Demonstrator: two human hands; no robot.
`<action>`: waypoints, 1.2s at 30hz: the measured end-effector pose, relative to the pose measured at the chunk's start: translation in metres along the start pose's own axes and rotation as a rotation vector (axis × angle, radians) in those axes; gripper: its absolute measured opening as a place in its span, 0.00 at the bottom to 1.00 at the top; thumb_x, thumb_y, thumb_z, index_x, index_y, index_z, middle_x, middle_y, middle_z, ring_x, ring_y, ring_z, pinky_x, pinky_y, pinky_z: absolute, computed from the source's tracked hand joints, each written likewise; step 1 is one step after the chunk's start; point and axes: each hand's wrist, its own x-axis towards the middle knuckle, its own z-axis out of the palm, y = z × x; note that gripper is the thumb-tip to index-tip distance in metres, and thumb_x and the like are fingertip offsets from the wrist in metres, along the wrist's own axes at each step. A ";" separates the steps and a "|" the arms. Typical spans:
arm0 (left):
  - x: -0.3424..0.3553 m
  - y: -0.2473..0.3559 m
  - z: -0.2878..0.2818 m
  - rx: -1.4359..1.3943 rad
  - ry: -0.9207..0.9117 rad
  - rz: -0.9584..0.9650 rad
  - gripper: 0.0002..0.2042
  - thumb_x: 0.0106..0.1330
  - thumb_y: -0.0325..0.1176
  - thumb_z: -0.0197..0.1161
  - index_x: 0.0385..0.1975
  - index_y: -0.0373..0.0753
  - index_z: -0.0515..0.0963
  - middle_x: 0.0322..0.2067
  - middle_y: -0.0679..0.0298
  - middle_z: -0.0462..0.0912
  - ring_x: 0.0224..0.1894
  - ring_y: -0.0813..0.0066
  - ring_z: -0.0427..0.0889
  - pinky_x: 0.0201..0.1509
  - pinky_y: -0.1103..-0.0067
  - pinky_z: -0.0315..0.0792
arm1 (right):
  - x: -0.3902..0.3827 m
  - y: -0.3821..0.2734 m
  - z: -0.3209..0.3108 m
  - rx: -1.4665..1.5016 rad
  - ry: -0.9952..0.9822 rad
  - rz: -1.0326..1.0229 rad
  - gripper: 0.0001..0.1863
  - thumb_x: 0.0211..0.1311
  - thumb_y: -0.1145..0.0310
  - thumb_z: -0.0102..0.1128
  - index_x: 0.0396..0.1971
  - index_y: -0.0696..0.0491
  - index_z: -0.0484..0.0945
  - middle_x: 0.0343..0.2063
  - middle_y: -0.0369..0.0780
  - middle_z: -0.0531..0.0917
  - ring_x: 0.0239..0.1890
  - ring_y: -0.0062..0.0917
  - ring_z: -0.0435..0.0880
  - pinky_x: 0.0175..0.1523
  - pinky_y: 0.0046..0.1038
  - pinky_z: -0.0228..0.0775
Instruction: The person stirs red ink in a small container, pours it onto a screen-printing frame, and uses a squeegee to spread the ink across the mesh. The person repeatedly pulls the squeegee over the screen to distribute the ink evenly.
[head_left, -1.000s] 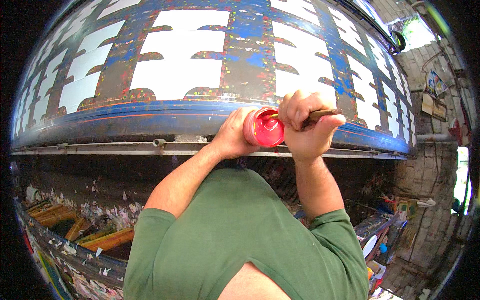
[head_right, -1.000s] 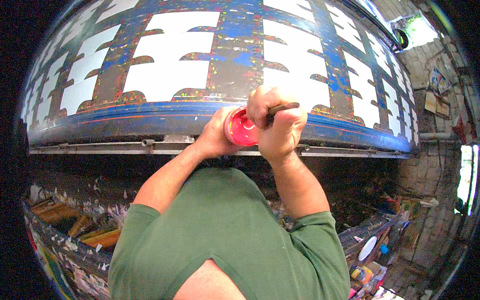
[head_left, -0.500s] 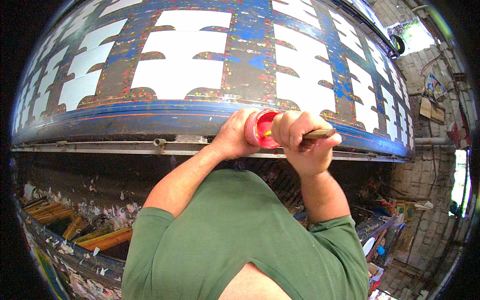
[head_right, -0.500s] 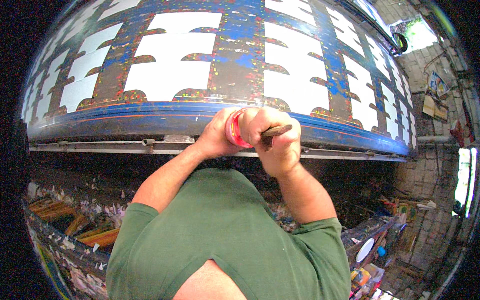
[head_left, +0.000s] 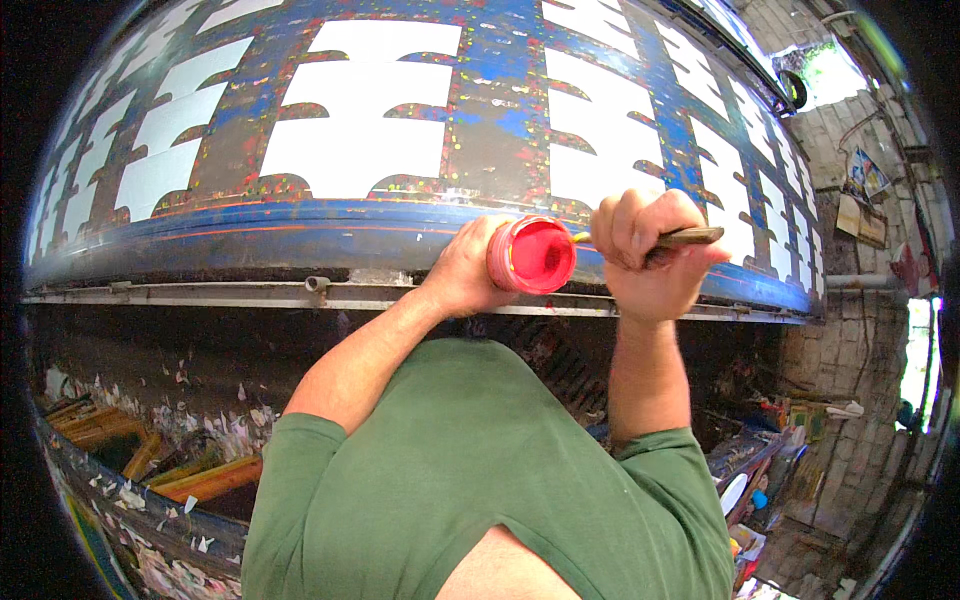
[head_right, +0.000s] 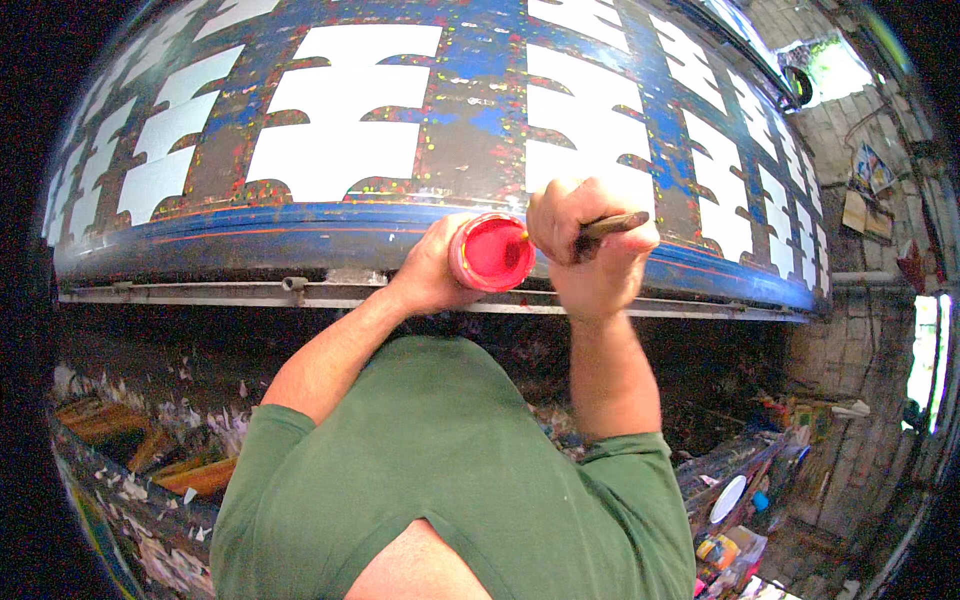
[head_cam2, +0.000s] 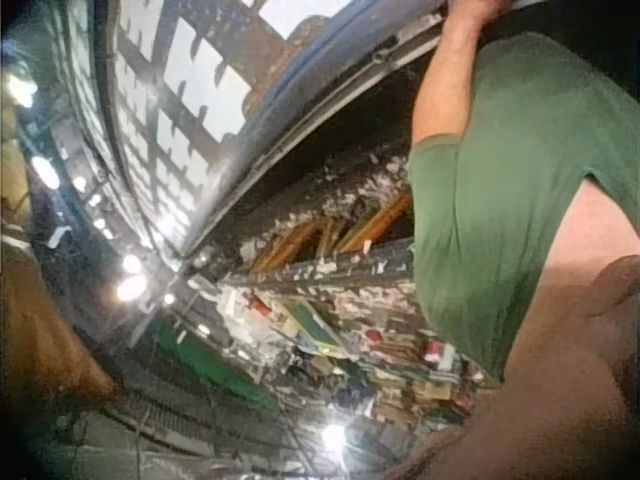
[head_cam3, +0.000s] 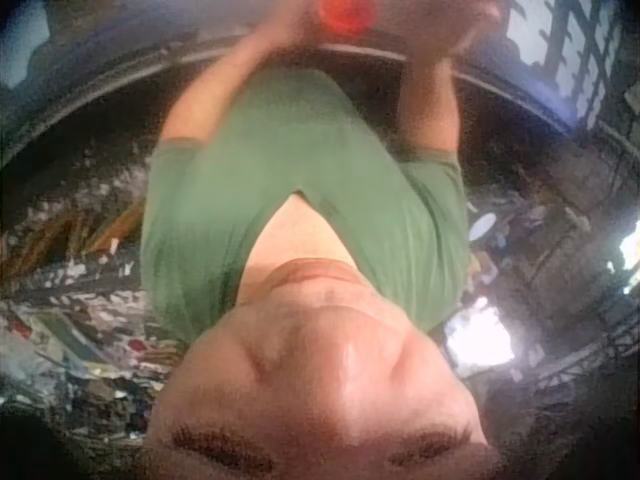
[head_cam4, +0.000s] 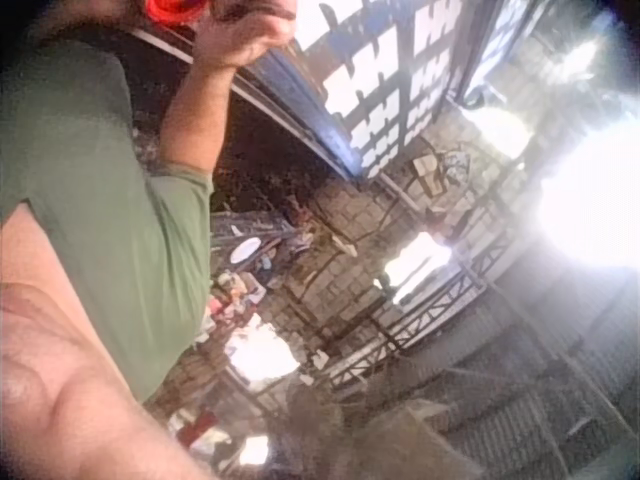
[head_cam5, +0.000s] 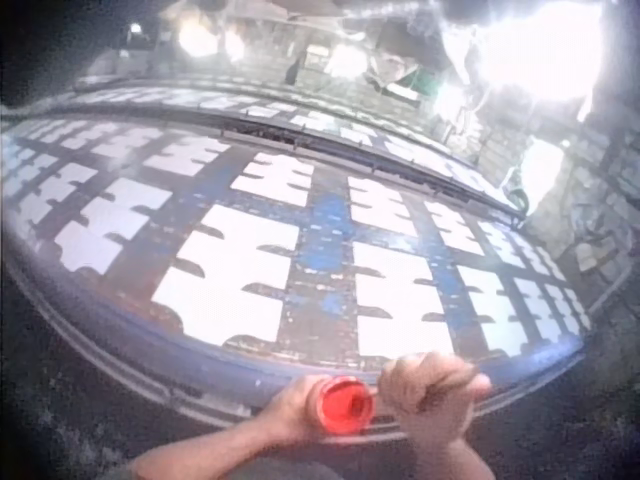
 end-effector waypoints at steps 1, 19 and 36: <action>-0.001 0.000 0.000 -0.002 -0.005 0.010 0.39 0.49 0.40 0.90 0.64 0.41 0.81 0.57 0.53 0.86 0.61 0.50 0.84 0.68 0.61 0.78 | -0.001 0.002 0.002 -0.022 0.002 -0.030 0.43 0.76 0.20 0.43 0.27 0.51 0.69 0.18 0.33 0.66 0.21 0.22 0.58 0.28 0.32 0.52; -0.003 -0.004 0.002 -0.007 0.038 0.002 0.38 0.49 0.40 0.90 0.64 0.41 0.81 0.56 0.52 0.86 0.60 0.48 0.85 0.66 0.59 0.79 | -0.005 0.001 0.011 0.004 0.060 -0.008 0.45 0.72 0.19 0.49 0.22 0.53 0.72 0.17 0.33 0.68 0.21 0.22 0.64 0.28 0.30 0.54; -0.002 -0.003 0.000 -0.013 0.012 -0.006 0.38 0.50 0.39 0.89 0.63 0.39 0.81 0.56 0.51 0.86 0.62 0.48 0.83 0.69 0.60 0.77 | -0.001 -0.003 0.011 0.041 -0.116 0.085 0.44 0.76 0.20 0.42 0.27 0.51 0.69 0.18 0.34 0.65 0.21 0.25 0.61 0.29 0.33 0.55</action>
